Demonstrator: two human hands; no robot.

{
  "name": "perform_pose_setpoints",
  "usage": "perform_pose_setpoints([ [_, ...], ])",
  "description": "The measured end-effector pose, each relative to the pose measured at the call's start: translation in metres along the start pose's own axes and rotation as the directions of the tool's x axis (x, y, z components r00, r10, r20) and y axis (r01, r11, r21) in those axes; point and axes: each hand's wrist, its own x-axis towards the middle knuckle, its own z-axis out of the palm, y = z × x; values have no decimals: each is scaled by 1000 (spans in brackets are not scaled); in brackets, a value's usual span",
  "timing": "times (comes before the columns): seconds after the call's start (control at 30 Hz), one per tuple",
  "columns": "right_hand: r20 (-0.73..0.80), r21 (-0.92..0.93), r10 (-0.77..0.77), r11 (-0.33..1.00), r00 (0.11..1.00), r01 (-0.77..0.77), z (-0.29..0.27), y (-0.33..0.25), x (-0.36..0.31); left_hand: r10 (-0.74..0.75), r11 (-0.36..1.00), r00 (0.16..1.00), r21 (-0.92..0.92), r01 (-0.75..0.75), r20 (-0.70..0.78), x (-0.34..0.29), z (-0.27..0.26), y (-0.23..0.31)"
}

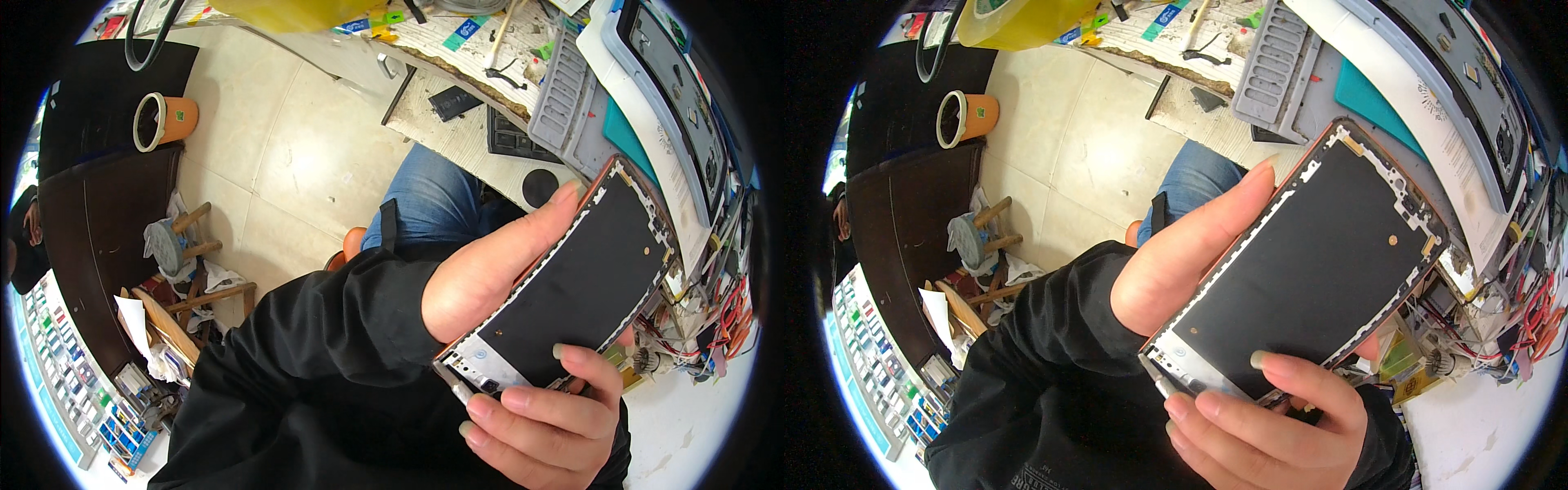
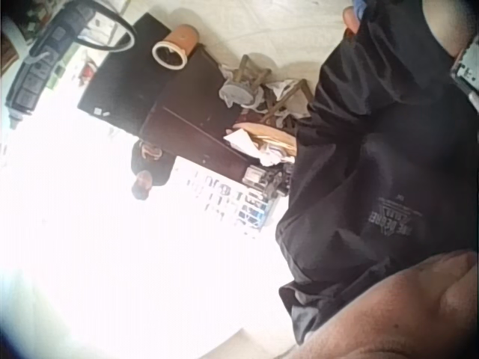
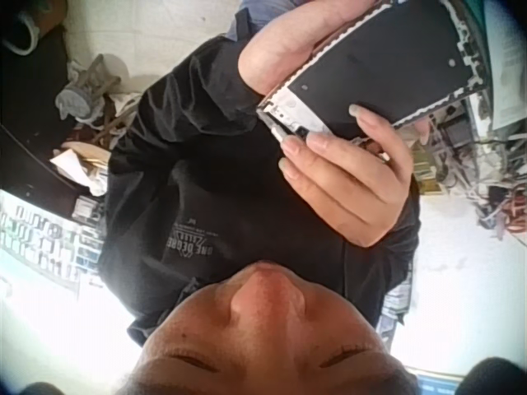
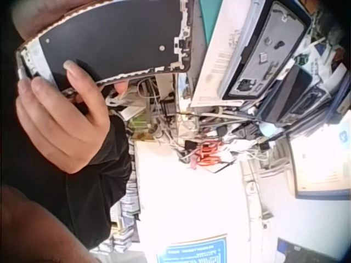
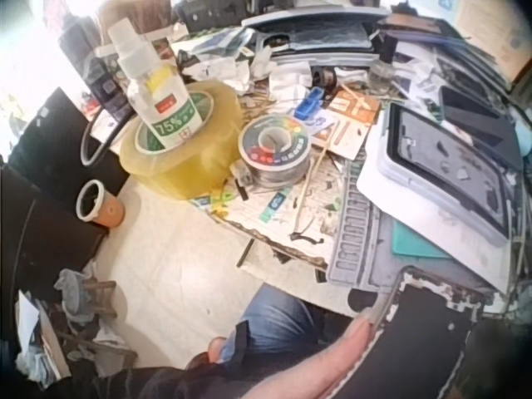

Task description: The person uses a screwdriver to pry open the back of a disassembled smartphone, then switches to a small metal tool to scrape adhesive from the frame. The person continues to scrape along the edges of the phone while holding it in one hand.

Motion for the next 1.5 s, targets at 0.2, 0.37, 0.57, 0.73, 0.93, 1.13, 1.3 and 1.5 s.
perform_pose_setpoints([
  [0.2, -167, -93, -44, 995, 985, 29, 4, 7, -3, 183, 980, 969, 113, -166, -165, -5, 7, -5],
  [0.37, -264, -75, -100, 994, 959, 83, 5, 10, -22, 175, 949, 977, 287, -133, -125, -8, 13, -10],
  [0.57, -571, -78, 69, 987, 818, -138, -10, 8, -62, 534, 493, 810, 688, -532, 244, -27, 20, -21],
  [0.73, -651, 308, 423, 906, 630, -290, -15, 3, -73, 610, -191, 616, 847, -496, 498, -34, 33, -26],
  [0.93, -503, 320, 541, 841, 674, -436, -24, 9, -47, 545, -619, 517, 733, -283, 660, -16, 25, -10],
  [1.13, -406, 91, 420, 902, 812, -421, -31, 35, -27, 335, -868, 515, 471, -158, 789, -6, 12, 9],
  [1.3, -359, 53, 398, 912, 844, -408, -28, 52, -21, 472, -832, 548, 554, 18, 691, -15, -7, -1],
  [1.5, -320, 18, 423, 897, 848, -441, -26, 56, -12, 392, -913, 346, 406, 34, 852, 5, -6, -7],
])
